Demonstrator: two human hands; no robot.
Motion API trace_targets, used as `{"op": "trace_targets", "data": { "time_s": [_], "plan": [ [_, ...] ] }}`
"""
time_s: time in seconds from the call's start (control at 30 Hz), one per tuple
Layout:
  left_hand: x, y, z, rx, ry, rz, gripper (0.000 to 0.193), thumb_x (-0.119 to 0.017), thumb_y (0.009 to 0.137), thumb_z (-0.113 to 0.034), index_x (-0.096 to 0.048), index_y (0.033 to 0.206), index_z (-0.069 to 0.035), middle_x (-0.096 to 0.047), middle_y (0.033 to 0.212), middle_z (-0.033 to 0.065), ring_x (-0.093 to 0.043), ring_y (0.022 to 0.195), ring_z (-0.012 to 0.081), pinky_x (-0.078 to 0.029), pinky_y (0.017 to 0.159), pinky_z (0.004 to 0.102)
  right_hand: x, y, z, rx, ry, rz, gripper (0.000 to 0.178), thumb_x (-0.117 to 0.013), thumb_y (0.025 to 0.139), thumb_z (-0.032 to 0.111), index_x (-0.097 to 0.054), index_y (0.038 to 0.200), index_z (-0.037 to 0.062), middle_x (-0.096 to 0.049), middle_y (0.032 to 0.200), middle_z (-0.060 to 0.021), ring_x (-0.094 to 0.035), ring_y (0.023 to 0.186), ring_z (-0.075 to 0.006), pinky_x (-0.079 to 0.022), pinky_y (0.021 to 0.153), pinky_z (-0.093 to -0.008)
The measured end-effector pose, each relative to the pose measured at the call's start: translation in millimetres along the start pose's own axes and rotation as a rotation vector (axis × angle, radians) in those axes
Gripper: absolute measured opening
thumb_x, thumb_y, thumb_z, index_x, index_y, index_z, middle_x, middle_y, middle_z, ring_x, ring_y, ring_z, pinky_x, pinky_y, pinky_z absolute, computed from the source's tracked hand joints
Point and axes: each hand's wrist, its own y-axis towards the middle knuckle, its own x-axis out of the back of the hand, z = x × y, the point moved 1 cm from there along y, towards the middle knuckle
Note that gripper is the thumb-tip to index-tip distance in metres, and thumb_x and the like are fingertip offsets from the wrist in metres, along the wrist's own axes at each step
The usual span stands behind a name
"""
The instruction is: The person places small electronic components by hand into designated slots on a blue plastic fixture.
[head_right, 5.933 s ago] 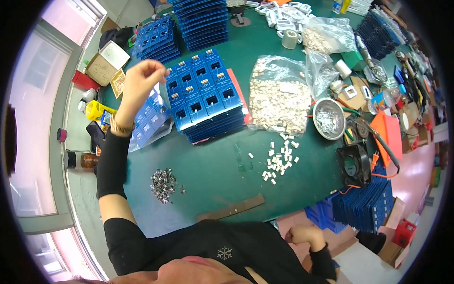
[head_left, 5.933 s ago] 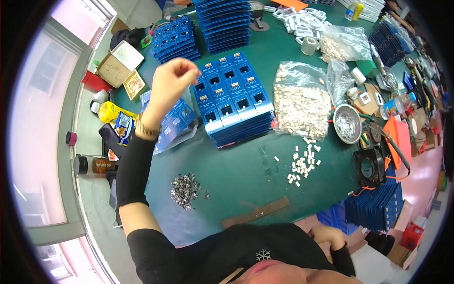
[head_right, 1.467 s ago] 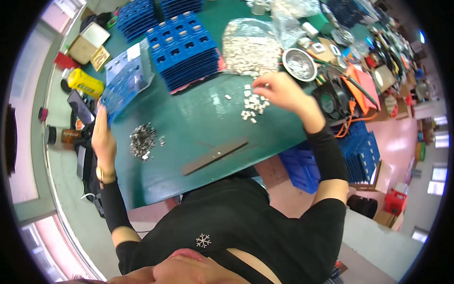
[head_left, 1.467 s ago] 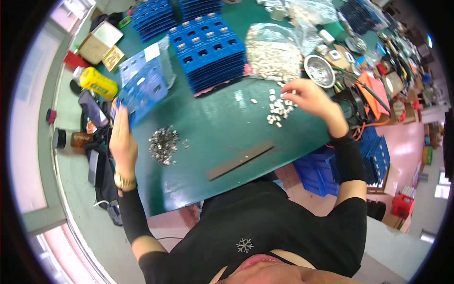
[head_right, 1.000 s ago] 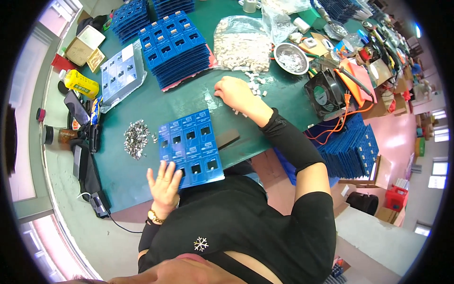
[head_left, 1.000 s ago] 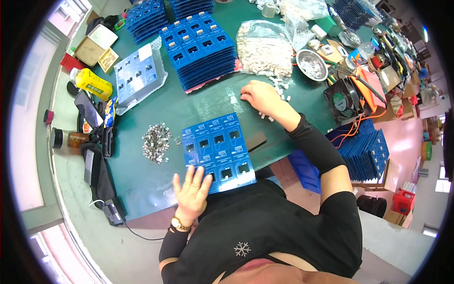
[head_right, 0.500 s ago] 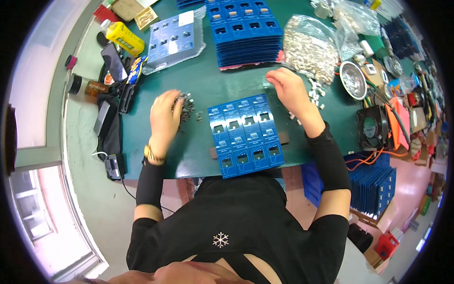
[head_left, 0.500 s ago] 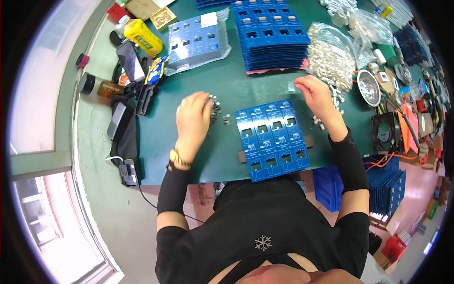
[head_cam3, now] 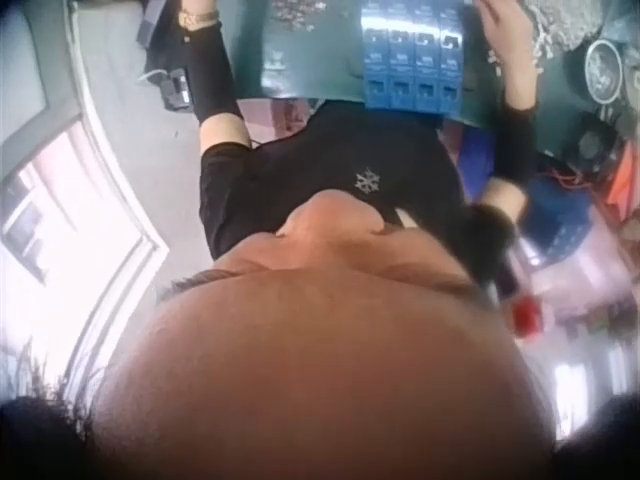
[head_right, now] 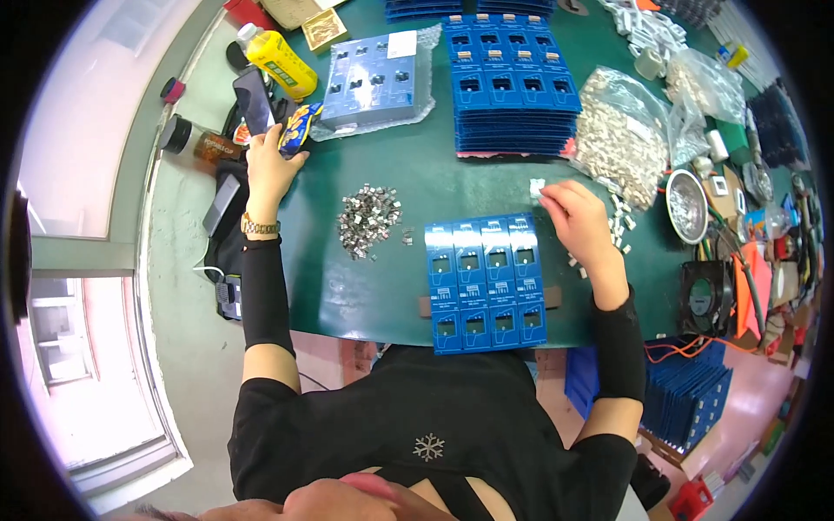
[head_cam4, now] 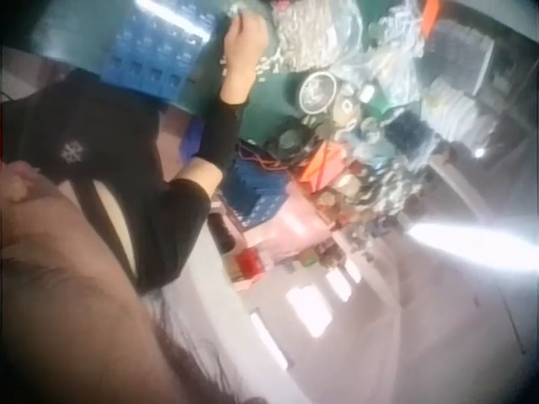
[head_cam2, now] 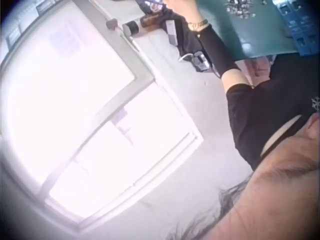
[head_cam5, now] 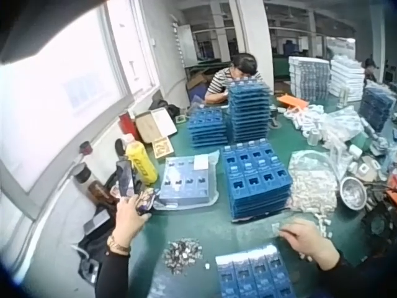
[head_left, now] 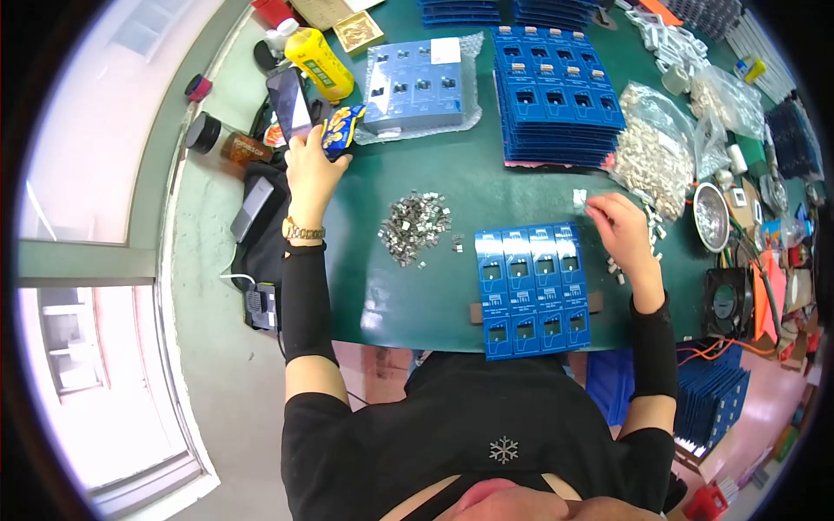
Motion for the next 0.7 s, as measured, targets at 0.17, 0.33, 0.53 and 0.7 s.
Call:
{"op": "trace_targets", "data": {
  "time_s": [0.17,0.33,0.53,0.7],
  "plan": [
    [-13,0,22,-0.001,-0.072,0.011,0.046,-0.079,0.071,-0.024,-0.067,0.112,-0.007,-0.061,0.109,0.0151,-0.059,0.101,0.0323,-0.048,0.087,0.0405,-3,-4,1,0.039,0.003,0.0,0.009,-0.069,0.082,0.003,-0.069,0.091,0.0018,-0.066,0.085,-0.0115,-0.065,0.076,-0.0285,-0.052,0.066,-0.0329],
    [-30,-2,20,-0.079,-0.069,-0.143,0.027,-0.07,0.077,-0.019,-0.07,0.1,-0.007,-0.067,0.094,0.0117,-0.062,0.089,0.0324,-0.051,0.077,0.0433,-4,-7,-6,0.069,-0.01,-0.031,0.009,-0.069,0.081,0.002,-0.069,0.09,0.0019,-0.067,0.086,-0.0117,-0.066,0.076,-0.0285,-0.052,0.066,-0.0327],
    [-47,0,18,-0.177,-0.094,-0.277,0.015,-0.068,0.077,-0.016,-0.067,0.089,-0.007,-0.068,0.092,0.0093,-0.062,0.087,0.0318,-0.048,0.074,0.0442,2,-16,-17,0.032,-0.003,-0.051,0.012,-0.067,0.082,-0.001,-0.068,0.094,-0.0001,-0.066,0.088,-0.0127,-0.065,0.077,-0.0261,-0.05,0.066,-0.0297],
    [-47,16,19,-0.145,-0.132,-0.316,0.015,-0.065,0.084,-0.014,-0.064,0.097,-0.008,-0.067,0.094,0.009,-0.062,0.089,0.0302,-0.047,0.072,0.0456,2,-16,-12,0.0,-0.004,-0.066,0.012,-0.069,0.081,0.0,-0.069,0.092,0.0013,-0.067,0.086,-0.0127,-0.066,0.075,-0.0274,-0.051,0.065,-0.0317]
  ]
}}
